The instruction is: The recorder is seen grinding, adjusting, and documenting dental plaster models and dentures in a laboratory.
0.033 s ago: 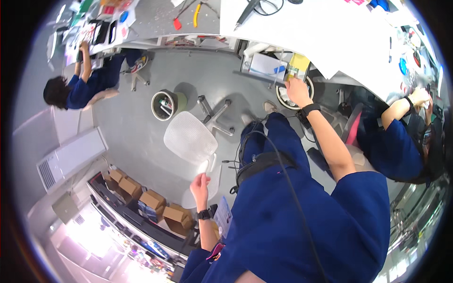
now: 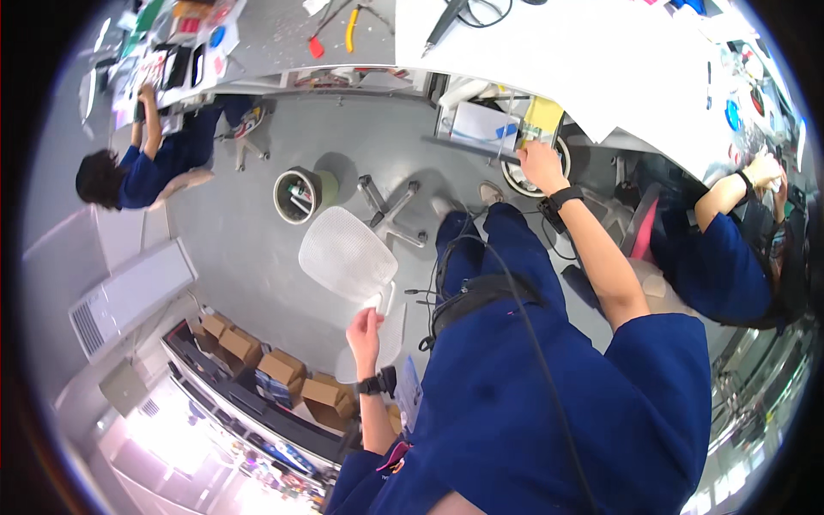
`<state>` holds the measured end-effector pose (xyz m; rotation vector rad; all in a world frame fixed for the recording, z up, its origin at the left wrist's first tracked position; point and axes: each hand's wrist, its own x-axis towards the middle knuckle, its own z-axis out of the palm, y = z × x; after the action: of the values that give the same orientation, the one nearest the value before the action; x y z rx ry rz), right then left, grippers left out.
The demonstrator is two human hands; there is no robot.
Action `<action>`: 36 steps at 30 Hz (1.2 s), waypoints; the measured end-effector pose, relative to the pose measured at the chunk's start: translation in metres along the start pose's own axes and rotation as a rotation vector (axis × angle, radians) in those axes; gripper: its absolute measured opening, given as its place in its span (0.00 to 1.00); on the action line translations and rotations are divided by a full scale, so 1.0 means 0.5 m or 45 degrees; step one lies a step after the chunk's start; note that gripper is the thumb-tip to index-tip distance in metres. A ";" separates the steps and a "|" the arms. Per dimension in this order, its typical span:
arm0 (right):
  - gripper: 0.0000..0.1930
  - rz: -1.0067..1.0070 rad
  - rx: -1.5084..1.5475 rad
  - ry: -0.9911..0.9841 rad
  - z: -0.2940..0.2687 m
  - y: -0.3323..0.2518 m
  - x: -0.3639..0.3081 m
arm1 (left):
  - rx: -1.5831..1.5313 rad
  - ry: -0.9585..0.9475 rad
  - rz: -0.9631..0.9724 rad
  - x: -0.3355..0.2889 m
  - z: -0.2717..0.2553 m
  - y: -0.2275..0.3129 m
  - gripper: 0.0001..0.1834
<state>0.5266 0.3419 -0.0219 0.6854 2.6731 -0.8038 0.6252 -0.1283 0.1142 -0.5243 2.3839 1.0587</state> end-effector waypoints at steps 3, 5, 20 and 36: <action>0.08 -0.249 0.121 0.358 0.013 0.003 0.017 | 0.212 -0.311 0.316 0.181 0.039 0.144 0.14; 0.10 -0.340 0.037 0.324 0.037 -0.002 0.049 | 0.313 -0.434 0.583 0.319 0.109 0.232 0.15; 0.09 0.128 0.503 0.489 0.003 0.025 0.074 | 0.532 -0.960 1.519 0.488 0.499 0.456 0.13; 0.15 -0.189 0.616 -0.738 -0.015 0.001 0.147 | 0.608 -0.903 1.224 0.398 0.432 0.466 0.11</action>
<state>0.4635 0.3733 -0.0437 0.2784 2.0312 -1.4564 0.4003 0.1536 0.0107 1.0836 2.0466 0.7402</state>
